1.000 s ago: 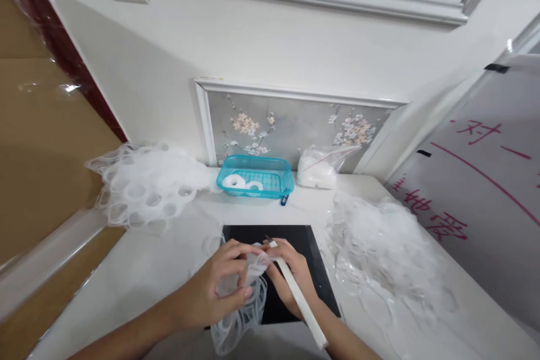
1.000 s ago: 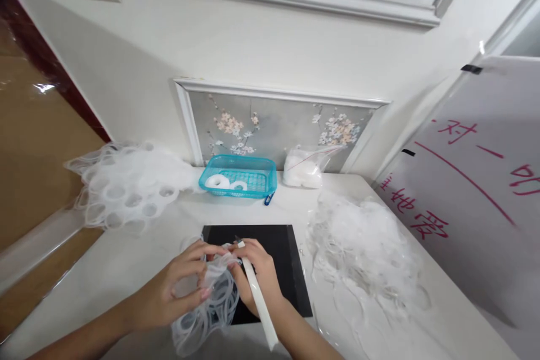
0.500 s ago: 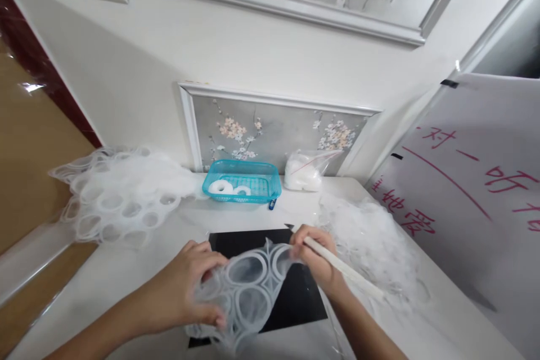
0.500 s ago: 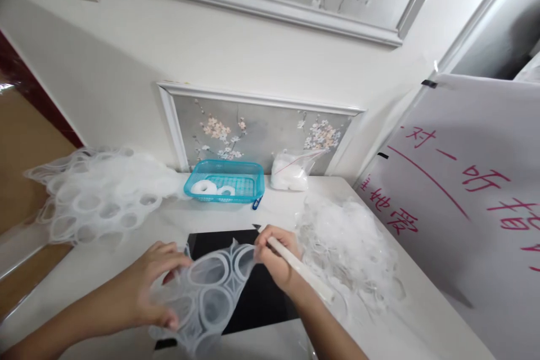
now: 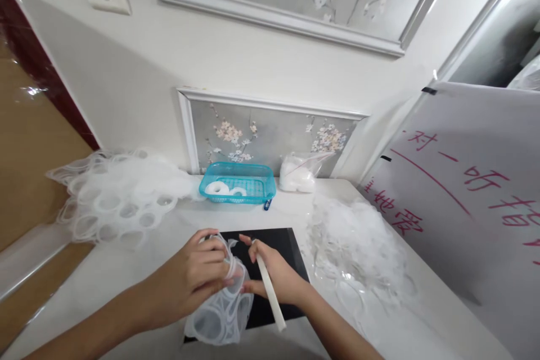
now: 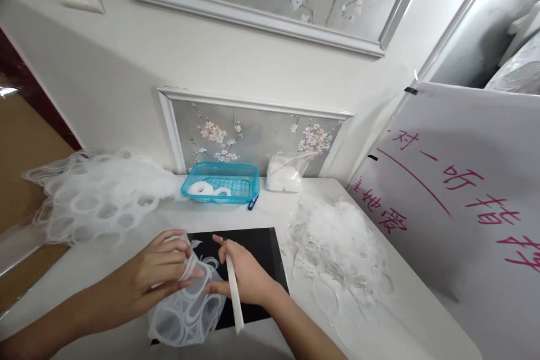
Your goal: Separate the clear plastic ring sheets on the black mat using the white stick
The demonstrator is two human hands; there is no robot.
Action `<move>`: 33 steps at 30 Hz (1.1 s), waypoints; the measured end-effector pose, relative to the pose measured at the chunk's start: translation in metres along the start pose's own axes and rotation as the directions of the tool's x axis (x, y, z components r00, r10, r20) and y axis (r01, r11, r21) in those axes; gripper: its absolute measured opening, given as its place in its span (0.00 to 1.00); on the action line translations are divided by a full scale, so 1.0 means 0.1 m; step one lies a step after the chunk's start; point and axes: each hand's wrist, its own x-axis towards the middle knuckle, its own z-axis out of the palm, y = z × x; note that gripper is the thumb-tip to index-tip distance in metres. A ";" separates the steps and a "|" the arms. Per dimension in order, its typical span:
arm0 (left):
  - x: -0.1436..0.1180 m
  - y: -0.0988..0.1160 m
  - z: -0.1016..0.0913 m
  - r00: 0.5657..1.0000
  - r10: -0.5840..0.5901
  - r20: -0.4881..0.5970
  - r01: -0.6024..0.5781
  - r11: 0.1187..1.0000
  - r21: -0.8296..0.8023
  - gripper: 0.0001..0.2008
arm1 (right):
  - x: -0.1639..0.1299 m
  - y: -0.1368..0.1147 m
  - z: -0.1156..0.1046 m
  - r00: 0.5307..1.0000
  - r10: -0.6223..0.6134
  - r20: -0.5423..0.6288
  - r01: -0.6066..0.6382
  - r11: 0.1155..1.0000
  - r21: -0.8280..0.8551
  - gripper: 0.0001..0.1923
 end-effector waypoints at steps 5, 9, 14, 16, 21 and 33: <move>-0.07 0.17 -0.09 0.991 0.047 0.128 -0.046 0.999 -0.015 0.09 | 0.18 -0.04 -0.03 0.986 -0.080 0.150 0.036 0.961 0.274 0.28; -0.13 0.23 -0.06 0.999 0.037 0.011 -0.035 0.993 -0.111 0.14 | 0.28 0.02 0.13 0.927 -0.004 0.376 -0.174 0.882 0.438 0.30; -0.32 0.08 -0.05 0.989 -0.121 0.088 0.131 0.985 -0.114 0.26 | 0.15 -0.06 0.02 0.995 0.101 -0.017 -0.090 0.937 0.339 0.29; -0.41 -0.06 0.02 0.948 -0.306 0.088 0.313 0.945 -0.095 0.32 | 0.00 -0.20 -0.11 0.979 0.053 -0.196 -0.032 0.994 0.109 0.24; -0.46 -0.33 0.38 0.906 -0.421 0.038 0.421 0.907 0.005 0.13 | -0.50 -0.46 -0.23 0.894 -0.248 -0.373 0.062 0.893 -0.445 0.17; -0.58 -0.05 -0.11 0.817 -0.378 -0.436 0.322 0.926 -0.198 0.12 | -1.13 -1.02 -0.46 0.540 -0.476 -0.694 0.002 0.826 -0.564 0.17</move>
